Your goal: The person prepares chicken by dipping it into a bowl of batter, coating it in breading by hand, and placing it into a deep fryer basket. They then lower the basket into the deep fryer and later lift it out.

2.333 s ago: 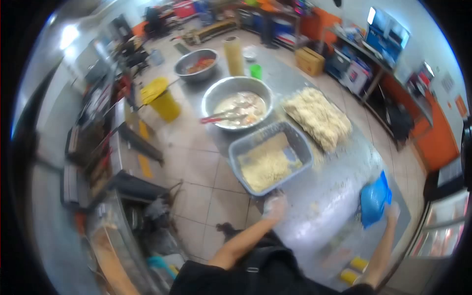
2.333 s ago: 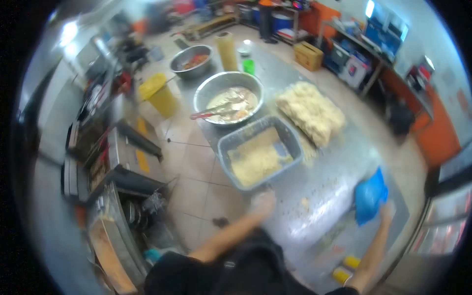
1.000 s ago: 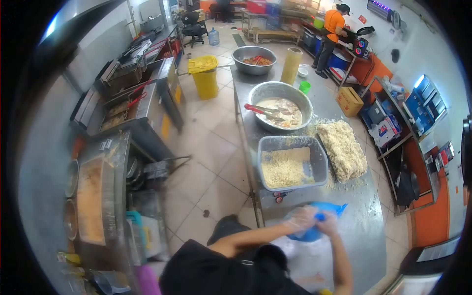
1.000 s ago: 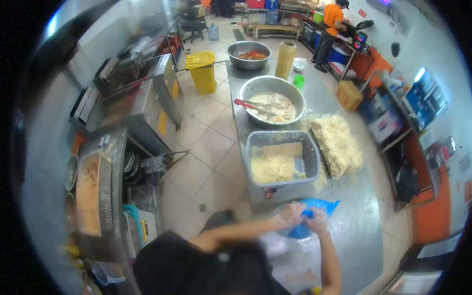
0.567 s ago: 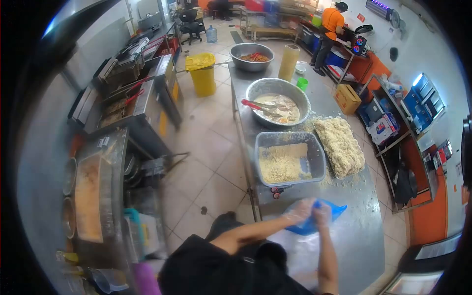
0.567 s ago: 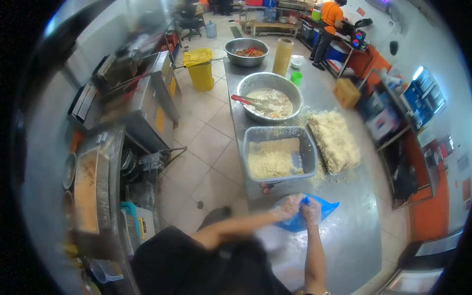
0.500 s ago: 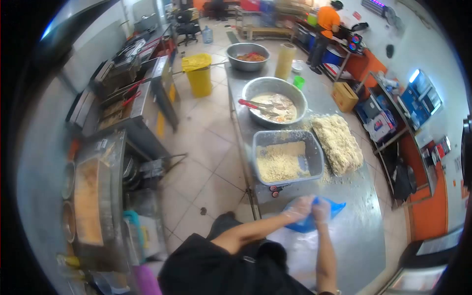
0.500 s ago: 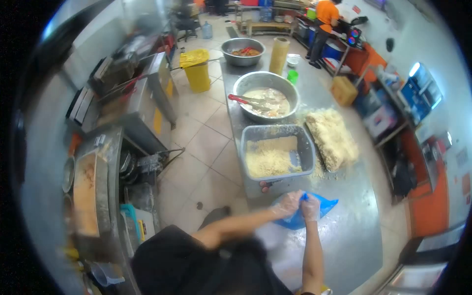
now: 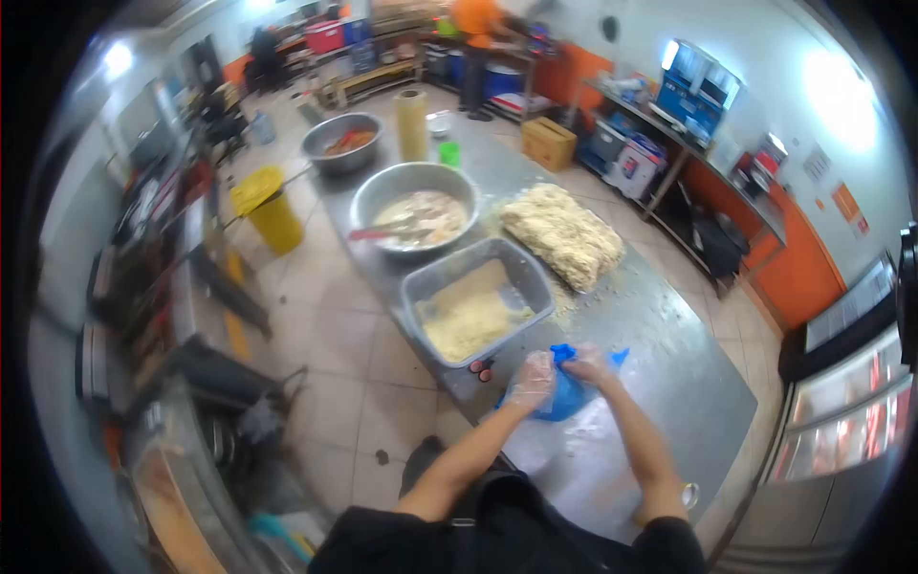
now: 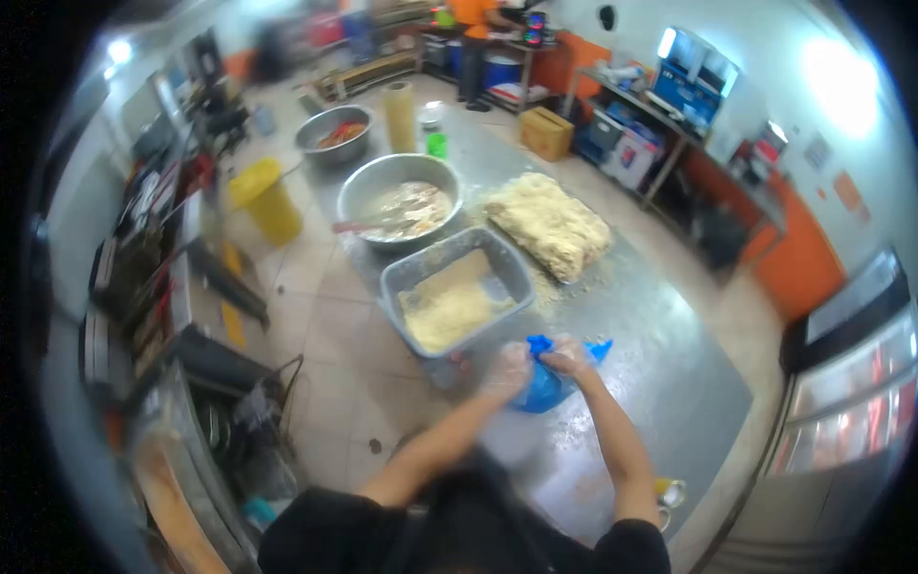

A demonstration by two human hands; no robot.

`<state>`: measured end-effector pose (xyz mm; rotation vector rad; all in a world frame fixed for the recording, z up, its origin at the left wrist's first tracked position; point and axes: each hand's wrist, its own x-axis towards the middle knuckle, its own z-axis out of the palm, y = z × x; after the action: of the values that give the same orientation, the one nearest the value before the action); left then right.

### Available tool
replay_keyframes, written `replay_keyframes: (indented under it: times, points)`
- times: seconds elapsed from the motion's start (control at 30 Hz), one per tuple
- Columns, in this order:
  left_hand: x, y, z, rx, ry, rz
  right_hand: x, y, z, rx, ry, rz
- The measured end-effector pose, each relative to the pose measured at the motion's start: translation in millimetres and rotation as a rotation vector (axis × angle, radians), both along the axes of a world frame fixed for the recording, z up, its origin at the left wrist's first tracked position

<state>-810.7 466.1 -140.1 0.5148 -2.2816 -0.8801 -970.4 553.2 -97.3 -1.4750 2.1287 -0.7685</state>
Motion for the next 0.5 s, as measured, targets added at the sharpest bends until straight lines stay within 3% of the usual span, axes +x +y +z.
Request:
replay_keyframes:
  times: [0.1,0.17,0.23,0.27,0.3,0.5]
  points:
    - [-5,-2,7,-0.005,-0.085,-0.007,3,-4,-43,-0.154,0.084,-0.071]
    - [-6,-7,3,0.037,-0.117,-0.037,16,-6,-53,-0.492,0.150,-0.120]
    - [-8,-13,-7,-0.063,-0.026,-0.037,24,-7,-43,-0.300,0.235,-0.219]
    - [-12,-15,-10,-0.061,-0.033,-0.115,27,-6,-37,-0.364,0.181,-0.239]
    - [-15,-11,-13,-0.047,-0.042,-0.049,29,-3,-34,-0.423,0.129,-0.258]
    - [-13,3,14,-0.106,-0.004,-0.010,36,-11,-28,-0.356,0.189,-0.577]
